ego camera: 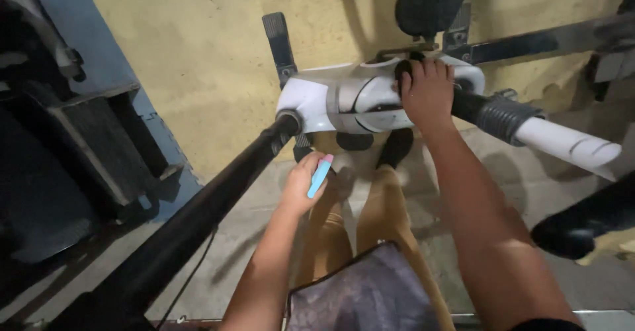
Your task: Wiping down and cleaning various exercise machines with a spray bottle and cloth.
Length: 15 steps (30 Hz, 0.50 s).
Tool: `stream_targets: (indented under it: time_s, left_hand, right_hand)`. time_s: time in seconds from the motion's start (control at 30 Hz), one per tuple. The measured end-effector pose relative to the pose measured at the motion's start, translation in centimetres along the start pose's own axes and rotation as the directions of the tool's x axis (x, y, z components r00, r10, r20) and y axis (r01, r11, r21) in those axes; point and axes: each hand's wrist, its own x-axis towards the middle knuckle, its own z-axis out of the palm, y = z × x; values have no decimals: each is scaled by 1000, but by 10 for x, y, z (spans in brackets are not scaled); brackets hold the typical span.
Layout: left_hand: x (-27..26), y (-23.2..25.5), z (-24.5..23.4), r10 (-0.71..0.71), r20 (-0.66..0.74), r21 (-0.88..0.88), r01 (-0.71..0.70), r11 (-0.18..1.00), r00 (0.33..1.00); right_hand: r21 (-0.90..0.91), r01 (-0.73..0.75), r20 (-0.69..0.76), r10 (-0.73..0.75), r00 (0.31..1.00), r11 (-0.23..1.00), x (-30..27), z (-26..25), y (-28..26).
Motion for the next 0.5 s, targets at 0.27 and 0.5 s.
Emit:
stream_targets:
  time_s: [0.27, 0.5]
  left_hand:
    - [-15, -1, -10, -156, -14, -81, 154, 985, 988]
    - [-36, -17, -6, -81, -62, -99, 75, 992, 995]
  right_hand:
    - [43, -332, 316, 303, 899, 942, 57, 6, -101]
    - [125, 173, 379, -208, 902, 977, 114, 107, -182]
